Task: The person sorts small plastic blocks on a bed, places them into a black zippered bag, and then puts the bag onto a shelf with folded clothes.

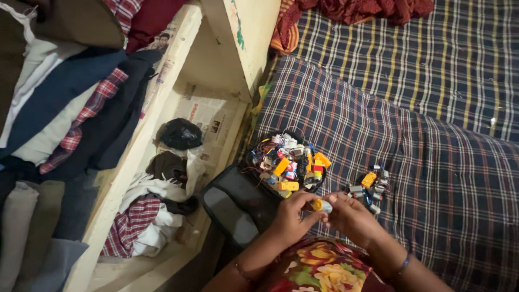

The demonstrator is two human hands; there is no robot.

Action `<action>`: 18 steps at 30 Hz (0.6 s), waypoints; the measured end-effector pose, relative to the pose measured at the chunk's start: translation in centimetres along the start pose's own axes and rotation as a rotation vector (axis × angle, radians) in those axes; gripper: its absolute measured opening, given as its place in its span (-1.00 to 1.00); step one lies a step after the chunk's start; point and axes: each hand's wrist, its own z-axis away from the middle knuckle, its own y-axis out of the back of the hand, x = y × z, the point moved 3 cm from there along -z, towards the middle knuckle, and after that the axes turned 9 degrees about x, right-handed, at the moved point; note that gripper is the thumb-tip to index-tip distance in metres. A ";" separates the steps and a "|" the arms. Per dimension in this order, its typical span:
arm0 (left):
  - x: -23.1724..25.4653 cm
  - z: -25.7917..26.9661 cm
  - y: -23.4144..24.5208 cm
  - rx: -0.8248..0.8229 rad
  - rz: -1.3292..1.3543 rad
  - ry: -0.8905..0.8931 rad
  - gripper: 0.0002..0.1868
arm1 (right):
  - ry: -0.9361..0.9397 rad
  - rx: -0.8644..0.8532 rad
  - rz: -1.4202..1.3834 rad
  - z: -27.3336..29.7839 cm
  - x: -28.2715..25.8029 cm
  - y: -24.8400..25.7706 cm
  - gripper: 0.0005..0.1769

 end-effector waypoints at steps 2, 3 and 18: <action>-0.9 0.2 0.3 0.064 -0.060 -0.051 -0.67 | -0.052 0.083 0.020 0.0 0.4 -0.1 -0.72; -1.4 0.3 0.6 0.099 -0.091 -0.076 -0.68 | -0.047 0.110 0.052 0.1 0.4 -0.3 -0.72; -7.5 -2.5 6.3 0.328 -0.694 -0.204 -0.69 | -0.033 0.203 0.222 -0.9 0.1 2.4 -0.77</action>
